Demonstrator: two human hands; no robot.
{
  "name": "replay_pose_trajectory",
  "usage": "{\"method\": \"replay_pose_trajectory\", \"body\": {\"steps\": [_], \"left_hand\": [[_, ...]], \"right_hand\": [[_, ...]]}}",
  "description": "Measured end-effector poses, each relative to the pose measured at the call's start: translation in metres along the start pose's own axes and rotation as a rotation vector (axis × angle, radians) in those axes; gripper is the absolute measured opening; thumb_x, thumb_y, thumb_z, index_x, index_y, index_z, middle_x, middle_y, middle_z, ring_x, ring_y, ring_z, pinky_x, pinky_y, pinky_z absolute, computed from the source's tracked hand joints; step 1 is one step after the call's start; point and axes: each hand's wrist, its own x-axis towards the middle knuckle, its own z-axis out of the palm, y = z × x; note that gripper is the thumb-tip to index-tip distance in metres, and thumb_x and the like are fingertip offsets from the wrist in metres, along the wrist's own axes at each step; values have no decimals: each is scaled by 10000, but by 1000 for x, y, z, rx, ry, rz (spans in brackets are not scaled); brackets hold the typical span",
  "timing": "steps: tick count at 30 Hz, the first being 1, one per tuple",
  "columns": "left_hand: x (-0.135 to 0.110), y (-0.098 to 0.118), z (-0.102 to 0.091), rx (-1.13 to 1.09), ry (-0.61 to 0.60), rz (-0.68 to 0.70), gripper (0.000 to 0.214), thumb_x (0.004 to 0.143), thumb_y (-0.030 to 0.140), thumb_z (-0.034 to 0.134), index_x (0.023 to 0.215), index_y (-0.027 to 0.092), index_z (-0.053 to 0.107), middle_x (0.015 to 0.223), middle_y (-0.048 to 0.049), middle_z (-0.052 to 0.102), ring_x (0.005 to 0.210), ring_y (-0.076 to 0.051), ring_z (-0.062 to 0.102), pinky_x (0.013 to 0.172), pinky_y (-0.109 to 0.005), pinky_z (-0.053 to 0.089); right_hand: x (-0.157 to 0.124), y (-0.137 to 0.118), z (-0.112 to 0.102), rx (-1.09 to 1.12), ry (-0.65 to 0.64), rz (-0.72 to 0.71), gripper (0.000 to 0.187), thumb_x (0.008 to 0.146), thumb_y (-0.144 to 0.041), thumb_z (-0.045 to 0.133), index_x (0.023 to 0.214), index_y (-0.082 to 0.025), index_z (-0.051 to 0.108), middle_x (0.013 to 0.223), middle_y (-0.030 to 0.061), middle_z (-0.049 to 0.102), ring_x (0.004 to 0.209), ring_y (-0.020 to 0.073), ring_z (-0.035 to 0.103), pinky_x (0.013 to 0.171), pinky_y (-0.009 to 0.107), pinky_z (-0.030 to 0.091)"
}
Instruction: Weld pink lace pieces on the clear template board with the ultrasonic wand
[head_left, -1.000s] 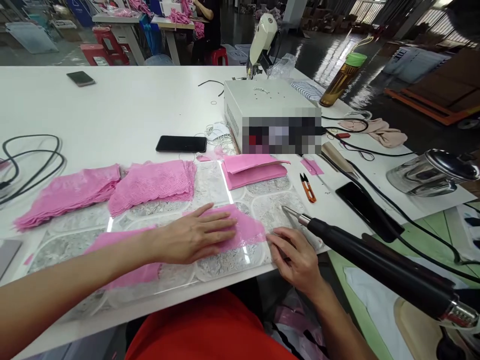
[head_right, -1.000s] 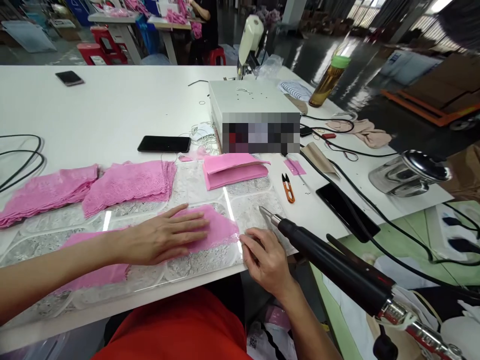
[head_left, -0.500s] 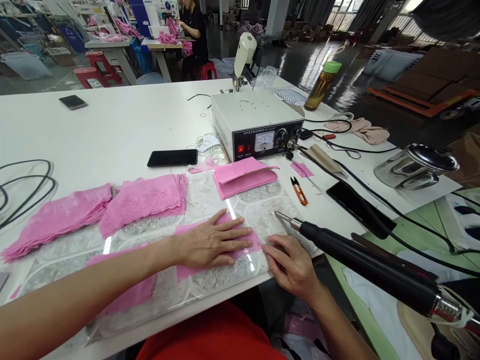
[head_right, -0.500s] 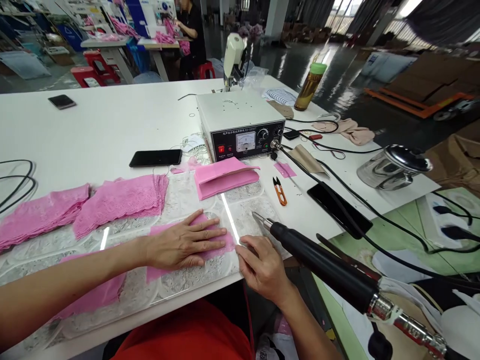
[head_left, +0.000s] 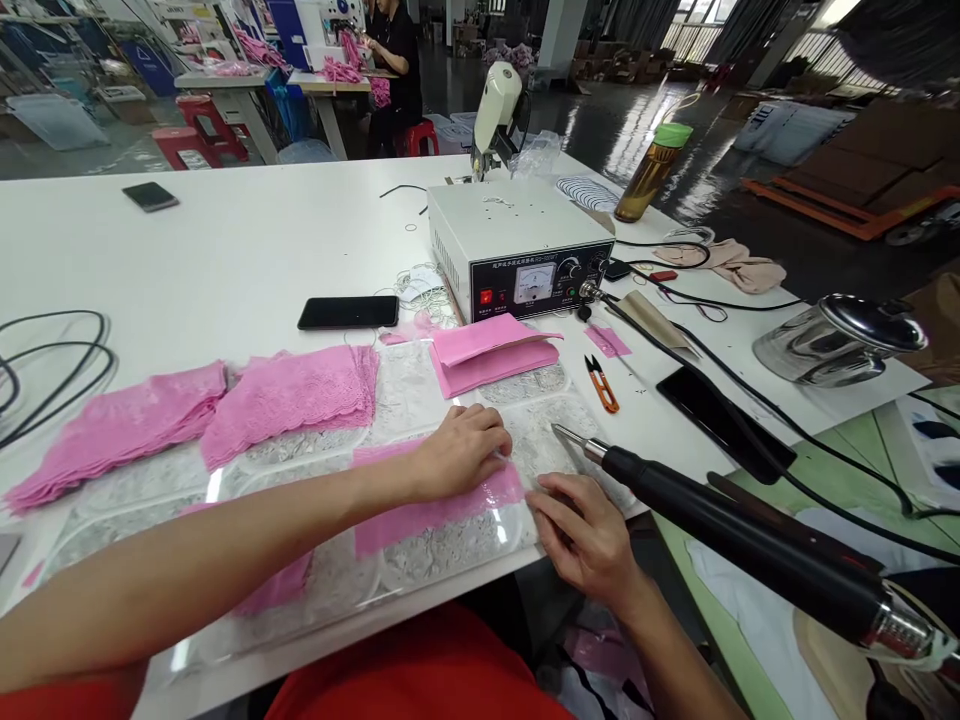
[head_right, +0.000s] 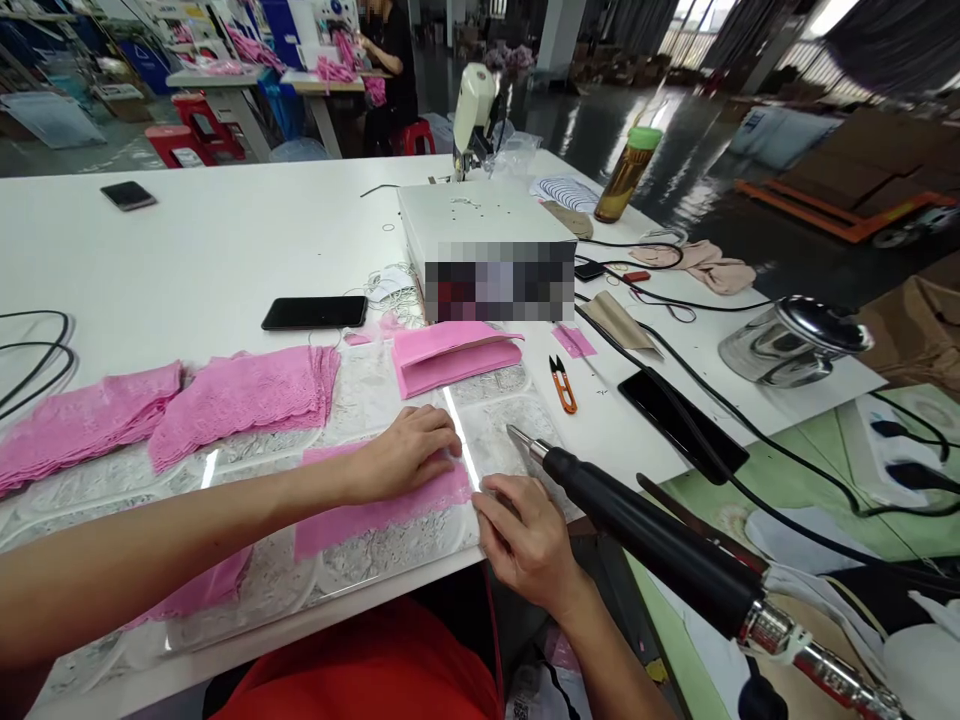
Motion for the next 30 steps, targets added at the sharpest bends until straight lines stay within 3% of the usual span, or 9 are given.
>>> {"method": "replay_pose_trajectory", "body": {"steps": [12, 17, 21, 30], "left_hand": [[-5, -3, 2, -220, 64, 23, 91, 888, 155, 580, 820, 182, 635, 1001, -37, 628, 1009, -192, 565, 943, -369, 358], [-2, -1, -1, -263, 24, 19, 64, 876, 176, 620, 823, 188, 652, 1045, -40, 630, 1051, -210, 552, 968, -384, 352], [-1, -1, 0, -245, 3, 21, 57, 866, 183, 643, 813, 190, 663, 1054, -37, 636, 1057, -220, 548, 990, -409, 332], [-3, -3, 9, -141, 78, 95, 74, 894, 225, 604, 884, 198, 673, 1064, -54, 649, 1050, -212, 562, 1011, -400, 324]], "right_hand": [[3, -2, -2, 28, 15, 22, 335, 780, -61, 572, 1069, -209, 651, 953, 79, 666, 865, 174, 643, 743, 328, 564], [1, -1, -1, 27, 9, 22, 335, 773, -48, 581, 1065, -198, 648, 974, 88, 660, 882, 175, 636, 753, 330, 563], [0, -1, -2, 35, -1, 33, 338, 772, -40, 580, 1060, -202, 647, 975, 85, 659, 865, 170, 635, 738, 323, 557], [1, -2, -3, 32, 5, 37, 331, 785, -61, 574, 1062, -221, 658, 965, 79, 661, 843, 167, 645, 717, 316, 565]]}}
